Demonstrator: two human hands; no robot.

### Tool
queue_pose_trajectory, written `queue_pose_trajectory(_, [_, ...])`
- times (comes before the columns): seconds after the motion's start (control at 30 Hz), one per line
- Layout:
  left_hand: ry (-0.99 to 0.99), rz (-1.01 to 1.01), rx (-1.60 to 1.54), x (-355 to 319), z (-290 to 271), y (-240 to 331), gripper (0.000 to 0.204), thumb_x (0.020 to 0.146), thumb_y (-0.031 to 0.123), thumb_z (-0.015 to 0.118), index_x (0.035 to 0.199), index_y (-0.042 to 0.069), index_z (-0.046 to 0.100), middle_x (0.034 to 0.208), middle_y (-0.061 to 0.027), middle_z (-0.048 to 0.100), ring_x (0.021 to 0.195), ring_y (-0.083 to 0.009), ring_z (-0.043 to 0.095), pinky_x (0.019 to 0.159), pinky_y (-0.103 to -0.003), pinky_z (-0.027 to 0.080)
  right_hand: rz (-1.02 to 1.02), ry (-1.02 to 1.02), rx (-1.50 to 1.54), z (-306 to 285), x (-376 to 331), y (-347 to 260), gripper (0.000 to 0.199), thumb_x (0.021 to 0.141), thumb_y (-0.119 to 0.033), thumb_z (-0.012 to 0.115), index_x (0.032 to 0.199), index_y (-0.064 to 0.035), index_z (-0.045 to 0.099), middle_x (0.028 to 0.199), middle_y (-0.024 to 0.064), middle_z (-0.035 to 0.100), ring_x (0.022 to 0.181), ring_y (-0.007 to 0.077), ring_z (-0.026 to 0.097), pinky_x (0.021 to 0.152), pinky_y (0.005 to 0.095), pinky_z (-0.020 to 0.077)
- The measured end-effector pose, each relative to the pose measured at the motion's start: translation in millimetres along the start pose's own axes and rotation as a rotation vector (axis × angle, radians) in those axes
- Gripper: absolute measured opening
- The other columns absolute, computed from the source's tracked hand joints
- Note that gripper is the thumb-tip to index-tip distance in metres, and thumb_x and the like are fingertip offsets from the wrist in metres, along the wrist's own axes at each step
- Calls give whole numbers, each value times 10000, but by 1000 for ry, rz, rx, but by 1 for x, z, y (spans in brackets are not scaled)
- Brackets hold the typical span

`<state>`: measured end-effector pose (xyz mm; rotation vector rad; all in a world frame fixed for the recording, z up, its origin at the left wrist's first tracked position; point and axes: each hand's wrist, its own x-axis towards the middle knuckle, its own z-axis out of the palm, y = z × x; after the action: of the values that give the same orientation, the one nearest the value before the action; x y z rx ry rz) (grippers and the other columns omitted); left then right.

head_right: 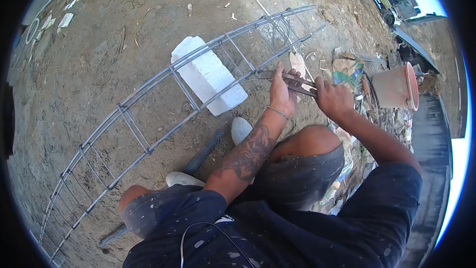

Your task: The person wraps tie wire around the joints of a rebar cage by hand and twists and tightens the wire using pliers.

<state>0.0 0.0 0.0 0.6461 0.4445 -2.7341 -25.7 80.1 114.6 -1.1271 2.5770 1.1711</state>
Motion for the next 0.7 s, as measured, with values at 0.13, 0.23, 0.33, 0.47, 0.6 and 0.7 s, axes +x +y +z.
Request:
queue_pose_trajectory(0.13, [56, -33, -55, -7, -1, 1, 358, 792, 408, 601, 662, 135, 410, 543, 20, 398, 483, -125, 434, 521, -326, 413, -255, 117, 361, -6, -28, 7, 361, 758, -258, 647, 943, -32, 435, 720, 157, 602, 710, 330, 612, 624, 419, 482])
queue_pose_trajectory(0.23, [-288, -93, -61, -2, -24, 14, 387, 801, 377, 565, 545, 172, 359, 469, 68, 322, 436, -90, 367, 499, -250, 335, -155, -228, 770, -16, -24, 3, 351, 767, -274, 643, 930, -33, 447, 705, 160, 607, 668, 346, 610, 609, 432, 480])
queue_pose_trajectory(0.33, [-441, -91, -214, 2, -26, 13, 349, 812, 406, 552, 613, 135, 457, 523, 14, 433, 530, -134, 475, 626, -310, 442, -42, -207, 702, 9, -18, -3, 347, 771, -299, 637, 911, -34, 463, 702, 169, 610, 663, 349, 612, 594, 428, 480])
queue_pose_trajectory(0.47, [-12, 175, -6, 3, -25, 7, 302, 847, 387, 567, 780, 97, 515, 731, -53, 556, 775, -197, 589, 734, -364, 488, -65, 304, 311, 44, 5, 13, 327, 775, -304, 623, 882, -33, 476, 714, 156, 600, 680, 324, 604, 601, 419, 465])
queue_pose_trajectory(0.6, [-8, 134, 159, 4, -33, 20, 351, 854, 436, 545, 817, 88, 518, 786, -44, 569, 785, -195, 594, 754, -355, 514, -295, 188, 599, 39, 7, 20, 334, 768, -293, 658, 852, -25, 478, 702, 123, 568, 664, 262, 585, 605, 390, 451])
queue_pose_trajectory(0.7, [-315, 38, -84, 8, -58, 25, 417, 820, 483, 561, 851, 68, 534, 810, -64, 587, 798, -206, 601, 770, -358, 512, -351, -527, 1230, 29, 10, 21, 328, 809, -288, 644, 862, -19, 465, 651, 80, 536, 521, 172, 549, 478, 304, 422])
